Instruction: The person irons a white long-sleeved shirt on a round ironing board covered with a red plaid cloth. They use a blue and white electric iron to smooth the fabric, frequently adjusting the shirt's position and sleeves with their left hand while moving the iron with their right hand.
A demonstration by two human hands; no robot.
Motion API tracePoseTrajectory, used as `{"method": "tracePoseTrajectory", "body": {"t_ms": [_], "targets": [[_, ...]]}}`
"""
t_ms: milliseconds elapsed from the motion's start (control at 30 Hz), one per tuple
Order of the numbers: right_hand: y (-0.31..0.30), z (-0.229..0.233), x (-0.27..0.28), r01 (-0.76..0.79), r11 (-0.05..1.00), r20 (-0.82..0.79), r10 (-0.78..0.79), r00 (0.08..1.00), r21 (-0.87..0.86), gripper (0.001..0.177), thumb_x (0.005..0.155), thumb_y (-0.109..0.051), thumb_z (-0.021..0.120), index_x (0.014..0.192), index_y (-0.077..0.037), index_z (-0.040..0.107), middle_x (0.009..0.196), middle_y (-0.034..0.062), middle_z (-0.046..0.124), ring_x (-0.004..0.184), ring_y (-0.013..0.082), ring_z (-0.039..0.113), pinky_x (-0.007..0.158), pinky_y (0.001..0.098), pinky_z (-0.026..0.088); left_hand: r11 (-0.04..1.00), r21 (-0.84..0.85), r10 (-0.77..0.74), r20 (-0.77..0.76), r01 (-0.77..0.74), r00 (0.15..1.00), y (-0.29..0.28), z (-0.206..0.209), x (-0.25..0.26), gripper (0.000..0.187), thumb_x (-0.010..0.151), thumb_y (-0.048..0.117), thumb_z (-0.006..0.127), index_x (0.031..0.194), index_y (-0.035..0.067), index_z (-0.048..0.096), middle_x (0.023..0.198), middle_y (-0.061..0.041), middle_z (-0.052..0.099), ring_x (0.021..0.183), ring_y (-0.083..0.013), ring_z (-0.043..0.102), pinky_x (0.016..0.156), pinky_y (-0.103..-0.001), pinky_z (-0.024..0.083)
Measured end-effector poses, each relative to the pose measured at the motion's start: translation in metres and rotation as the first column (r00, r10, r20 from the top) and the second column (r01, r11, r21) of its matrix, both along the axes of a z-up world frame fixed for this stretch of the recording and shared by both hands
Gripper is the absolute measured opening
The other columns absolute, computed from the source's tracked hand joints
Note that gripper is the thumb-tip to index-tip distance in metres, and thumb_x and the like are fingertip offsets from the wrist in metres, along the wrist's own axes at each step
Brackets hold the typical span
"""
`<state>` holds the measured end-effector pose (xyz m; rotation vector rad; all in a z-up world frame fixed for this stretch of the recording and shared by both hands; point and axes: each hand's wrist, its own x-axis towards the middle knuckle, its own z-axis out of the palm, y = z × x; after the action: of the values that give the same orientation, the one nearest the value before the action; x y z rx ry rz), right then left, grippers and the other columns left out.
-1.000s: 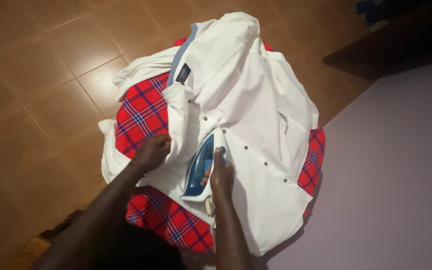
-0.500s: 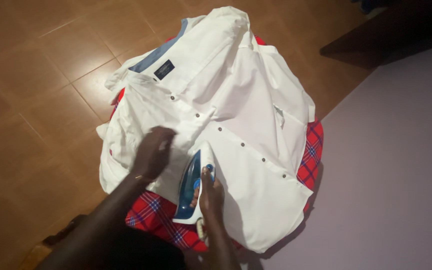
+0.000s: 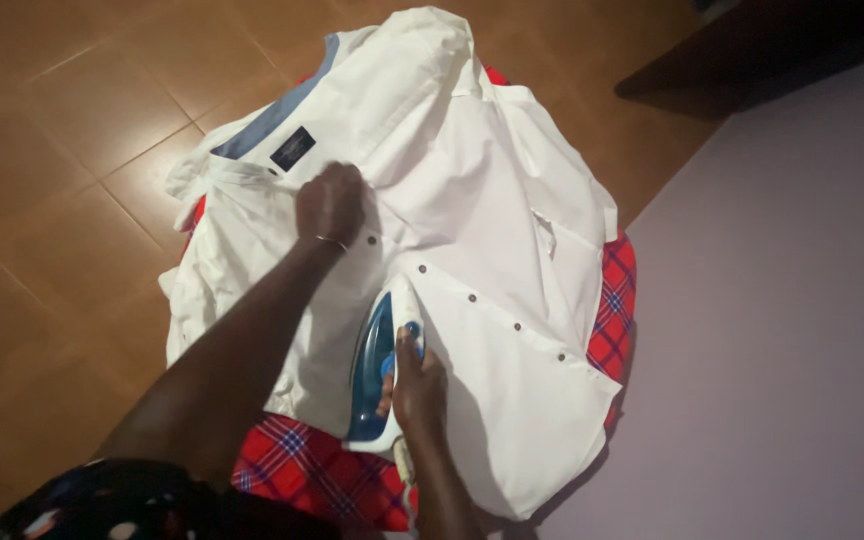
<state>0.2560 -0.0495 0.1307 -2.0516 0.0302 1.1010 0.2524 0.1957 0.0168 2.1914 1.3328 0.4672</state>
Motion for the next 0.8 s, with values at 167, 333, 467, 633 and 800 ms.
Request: {"method": "tracePoseTrajectory", "body": {"t_ms": [167,333,467,633,800], "targets": [[0.034,-0.006,0.024,0.002,0.995,0.013,-0.004,1.0,0.1,0.067,0.099,-0.054,0.058,0.107,0.013,0.062,0.057,0.0038,0.051,0.04,0.0134,0.047,0.038,0.0316,0.045,0.994,0.082,0.05,0.262,-0.074,0.964,-0.009,0.016,-0.025,0.016,0.094,0.017,0.068,0.107,0.007,0.066,0.108,-0.016,0.066,0.093,-0.0389,0.067,0.076,-0.051,0.052],[0.052,-0.001,0.028,-0.155,0.987,0.049,0.157,0.986,-0.037,0.058,0.09,-0.054,0.061,0.109,0.0,0.067,0.053,0.0053,0.053,0.037,0.0151,0.05,0.037,0.0326,0.046,0.983,0.093,-0.145,-0.118,0.157,0.982,0.007,0.03,-0.037,0.018,0.084,0.025,0.077,0.087,0.009,0.07,0.095,-0.017,0.066,0.089,-0.0368,0.067,0.075,-0.05,0.053],[0.073,-0.012,0.034,0.0,0.986,0.043,-0.007,0.999,0.166,0.066,0.094,-0.058,0.061,0.107,0.006,0.066,0.056,0.0037,0.052,0.037,0.0147,0.049,0.035,0.032,0.044,0.99,0.117,-0.102,0.197,0.08,0.975,-0.009,0.036,-0.046,0.011,0.093,0.018,0.07,0.09,0.007,0.071,0.093,-0.015,0.068,0.088,-0.0369,0.067,0.076,-0.049,0.052],[0.072,-0.014,0.031,-0.153,0.988,0.033,0.152,0.988,0.031,0.062,0.089,-0.057,0.061,0.108,0.002,0.065,0.057,0.0079,0.056,0.037,0.0171,0.052,0.035,0.0334,0.045,0.974,-0.208,0.161,0.33,-0.095,0.93,-0.079,0.048,-0.085,0.016,0.097,0.021,0.068,0.097,0.005,0.072,0.09,-0.018,0.071,0.082,-0.0356,0.07,0.075,-0.045,0.054],[0.027,-0.003,-0.003,-0.226,0.972,-0.02,0.225,0.974,-0.068,0.066,0.093,-0.057,0.061,0.107,0.007,0.067,0.059,0.0099,0.058,0.039,0.0182,0.054,0.037,0.0338,0.046,0.851,-0.519,0.27,0.307,-0.077,0.913,-0.14,0.048,-0.115,0.019,0.092,0.018,0.067,0.106,0.005,0.069,0.09,-0.015,0.076,0.082,-0.0277,0.075,0.073,-0.039,0.057]]}}
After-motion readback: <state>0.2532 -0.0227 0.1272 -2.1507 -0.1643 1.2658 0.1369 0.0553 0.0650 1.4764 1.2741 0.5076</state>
